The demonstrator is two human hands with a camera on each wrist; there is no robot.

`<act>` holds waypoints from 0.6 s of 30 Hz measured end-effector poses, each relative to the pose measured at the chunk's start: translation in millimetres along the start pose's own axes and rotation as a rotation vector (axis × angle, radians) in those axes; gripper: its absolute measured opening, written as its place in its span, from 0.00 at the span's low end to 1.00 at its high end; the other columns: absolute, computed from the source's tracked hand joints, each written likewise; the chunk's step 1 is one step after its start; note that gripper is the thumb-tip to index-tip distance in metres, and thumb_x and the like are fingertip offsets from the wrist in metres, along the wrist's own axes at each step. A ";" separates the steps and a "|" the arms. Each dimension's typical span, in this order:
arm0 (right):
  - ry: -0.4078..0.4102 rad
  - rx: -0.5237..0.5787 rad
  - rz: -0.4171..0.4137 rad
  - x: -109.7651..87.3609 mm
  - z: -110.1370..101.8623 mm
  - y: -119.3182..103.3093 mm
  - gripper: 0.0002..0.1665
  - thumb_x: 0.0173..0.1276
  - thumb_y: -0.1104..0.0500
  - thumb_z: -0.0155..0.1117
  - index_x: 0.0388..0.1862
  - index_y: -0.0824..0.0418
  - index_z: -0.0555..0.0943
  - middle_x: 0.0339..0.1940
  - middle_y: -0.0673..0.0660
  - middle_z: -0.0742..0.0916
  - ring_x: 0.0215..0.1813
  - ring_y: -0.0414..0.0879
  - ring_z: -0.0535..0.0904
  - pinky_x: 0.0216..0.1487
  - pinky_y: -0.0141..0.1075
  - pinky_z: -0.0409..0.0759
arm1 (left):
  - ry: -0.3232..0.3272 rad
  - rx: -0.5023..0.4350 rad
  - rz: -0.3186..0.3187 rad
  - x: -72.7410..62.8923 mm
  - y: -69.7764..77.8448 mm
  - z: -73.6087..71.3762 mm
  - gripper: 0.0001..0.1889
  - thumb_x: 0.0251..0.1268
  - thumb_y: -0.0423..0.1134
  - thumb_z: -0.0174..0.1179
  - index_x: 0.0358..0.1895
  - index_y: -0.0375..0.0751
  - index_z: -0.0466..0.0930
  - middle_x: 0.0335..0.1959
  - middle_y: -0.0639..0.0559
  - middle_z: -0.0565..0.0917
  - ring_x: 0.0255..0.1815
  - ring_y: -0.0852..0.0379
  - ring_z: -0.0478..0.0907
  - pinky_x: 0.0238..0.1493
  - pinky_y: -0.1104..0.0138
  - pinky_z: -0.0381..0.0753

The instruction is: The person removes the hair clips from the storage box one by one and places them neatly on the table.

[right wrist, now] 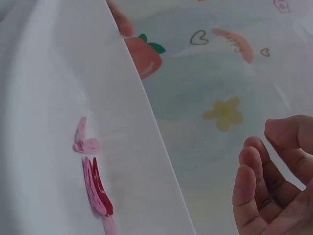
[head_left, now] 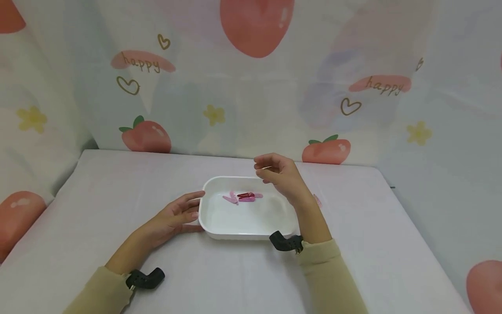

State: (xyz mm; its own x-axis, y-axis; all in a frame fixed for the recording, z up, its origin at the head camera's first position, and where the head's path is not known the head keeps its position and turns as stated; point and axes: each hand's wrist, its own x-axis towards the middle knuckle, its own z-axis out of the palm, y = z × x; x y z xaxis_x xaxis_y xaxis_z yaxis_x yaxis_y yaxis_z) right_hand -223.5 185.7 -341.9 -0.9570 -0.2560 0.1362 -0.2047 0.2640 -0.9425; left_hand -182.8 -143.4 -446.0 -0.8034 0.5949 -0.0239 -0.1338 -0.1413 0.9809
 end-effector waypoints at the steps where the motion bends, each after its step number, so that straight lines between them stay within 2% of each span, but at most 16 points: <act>1: -0.010 0.002 -0.002 -0.3 3.8 -0.2 0.17 0.69 0.63 0.66 0.56 0.60 0.81 0.51 0.59 0.84 0.49 0.51 0.82 0.46 0.36 0.85 | -0.002 -0.002 0.002 0.4 -0.1 0.3 0.35 0.74 0.31 0.55 0.79 0.41 0.50 0.77 0.34 0.55 0.70 0.41 0.69 0.59 0.47 0.80; 6: -0.060 -0.012 0.007 -0.9 19.3 0.2 0.16 0.69 0.63 0.66 0.55 0.59 0.82 0.50 0.59 0.84 0.48 0.51 0.82 0.48 0.40 0.86 | 0.002 -0.003 0.005 1.1 -0.2 0.2 0.34 0.74 0.31 0.54 0.79 0.42 0.50 0.78 0.34 0.55 0.71 0.40 0.67 0.59 0.47 0.80; 13: -0.085 -0.001 0.053 -1.1 27.5 4.3 0.15 0.69 0.63 0.66 0.54 0.58 0.82 0.50 0.61 0.84 0.48 0.52 0.82 0.56 0.55 0.83 | 0.021 0.023 -0.015 0.5 -0.6 -1.2 0.34 0.75 0.32 0.54 0.79 0.44 0.52 0.78 0.36 0.56 0.71 0.40 0.68 0.58 0.47 0.81; 16: -0.073 -0.024 0.062 -2.2 26.4 7.0 0.16 0.69 0.63 0.66 0.55 0.57 0.82 0.50 0.60 0.85 0.48 0.51 0.82 0.55 0.53 0.84 | 0.016 0.020 -0.016 1.0 0.0 -0.6 0.34 0.74 0.32 0.55 0.79 0.44 0.52 0.78 0.36 0.55 0.71 0.40 0.68 0.58 0.47 0.80; 18: -0.055 -0.045 0.060 -0.6 26.2 9.6 0.16 0.69 0.62 0.66 0.55 0.57 0.82 0.50 0.59 0.85 0.47 0.51 0.83 0.53 0.48 0.85 | 0.014 0.014 -0.015 0.4 0.9 -1.5 0.35 0.74 0.31 0.55 0.79 0.44 0.51 0.78 0.36 0.55 0.71 0.41 0.68 0.59 0.47 0.80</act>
State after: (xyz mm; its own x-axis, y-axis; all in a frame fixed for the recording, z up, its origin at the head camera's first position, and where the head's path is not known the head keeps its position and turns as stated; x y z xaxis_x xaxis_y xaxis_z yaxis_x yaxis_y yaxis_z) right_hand -219.5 164.0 -359.0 -0.9553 -0.2893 0.0615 -0.1574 0.3214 -0.9338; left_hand -184.1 -144.5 -445.5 -0.8095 0.5857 -0.0411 -0.1377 -0.1213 0.9830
